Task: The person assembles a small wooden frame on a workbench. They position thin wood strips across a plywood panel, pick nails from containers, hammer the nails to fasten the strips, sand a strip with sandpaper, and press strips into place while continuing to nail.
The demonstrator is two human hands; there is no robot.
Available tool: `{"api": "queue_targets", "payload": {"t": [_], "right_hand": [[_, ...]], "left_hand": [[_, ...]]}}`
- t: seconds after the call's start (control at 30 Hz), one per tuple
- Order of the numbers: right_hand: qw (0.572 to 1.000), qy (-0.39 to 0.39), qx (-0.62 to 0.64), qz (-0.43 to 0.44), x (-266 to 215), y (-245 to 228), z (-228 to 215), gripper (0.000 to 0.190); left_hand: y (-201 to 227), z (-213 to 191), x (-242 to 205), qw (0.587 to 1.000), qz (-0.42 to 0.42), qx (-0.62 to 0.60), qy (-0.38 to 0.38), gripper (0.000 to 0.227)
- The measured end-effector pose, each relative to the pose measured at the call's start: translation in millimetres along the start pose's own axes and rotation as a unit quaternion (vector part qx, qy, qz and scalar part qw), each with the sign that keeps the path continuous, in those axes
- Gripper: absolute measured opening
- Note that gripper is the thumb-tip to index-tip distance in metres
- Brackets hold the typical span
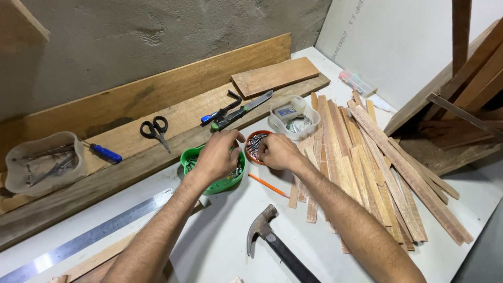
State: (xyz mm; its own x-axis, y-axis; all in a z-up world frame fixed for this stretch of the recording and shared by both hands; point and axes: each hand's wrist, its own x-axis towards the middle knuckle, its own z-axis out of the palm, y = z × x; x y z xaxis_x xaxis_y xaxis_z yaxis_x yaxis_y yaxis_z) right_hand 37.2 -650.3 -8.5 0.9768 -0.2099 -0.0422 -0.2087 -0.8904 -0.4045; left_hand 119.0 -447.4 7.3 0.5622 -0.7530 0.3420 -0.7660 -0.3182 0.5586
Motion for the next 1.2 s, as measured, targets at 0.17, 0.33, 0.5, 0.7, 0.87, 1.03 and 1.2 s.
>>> {"api": "queue_targets", "payload": {"t": [0.17,0.33,0.5,0.7,0.87,1.03,1.2], "right_hand": [[0.999,-0.006,0.038,-0.012,-9.0,7.8,-3.7,0.015],[0.996,-0.023,0.065,0.055,-36.1,-1.3,-22.2,0.027],[0.946,-0.001,0.322,-0.035,-57.2,21.7,-18.1,0.033],[0.888,-0.049,0.456,0.026,-119.0,-25.2,-56.5,0.028],[0.865,-0.054,0.499,0.006,-160.2,-44.0,-69.3,0.025],[0.868,-0.035,0.495,-0.012,-187.1,-60.9,-71.0,0.026],[0.847,-0.046,0.530,0.007,-201.6,-78.3,-61.9,0.030]], "left_hand": [[5.4,-1.7,-2.3,1.000,-0.008,-0.007,0.000,0.026],[19.9,-5.6,-12.8,1.000,0.006,-0.019,0.023,0.023],[46.3,-7.8,-26.7,0.995,0.044,-0.068,0.059,0.019],[68.6,2.2,-35.1,0.943,-0.047,-0.328,-0.015,0.016],[114.8,-32.2,-58.0,0.879,-0.124,-0.450,-0.101,0.014],[131.2,-45.4,-84.1,0.851,-0.152,-0.485,-0.132,0.014],[119.7,-45.0,-105.2,0.819,-0.146,-0.542,-0.117,0.026]]}}
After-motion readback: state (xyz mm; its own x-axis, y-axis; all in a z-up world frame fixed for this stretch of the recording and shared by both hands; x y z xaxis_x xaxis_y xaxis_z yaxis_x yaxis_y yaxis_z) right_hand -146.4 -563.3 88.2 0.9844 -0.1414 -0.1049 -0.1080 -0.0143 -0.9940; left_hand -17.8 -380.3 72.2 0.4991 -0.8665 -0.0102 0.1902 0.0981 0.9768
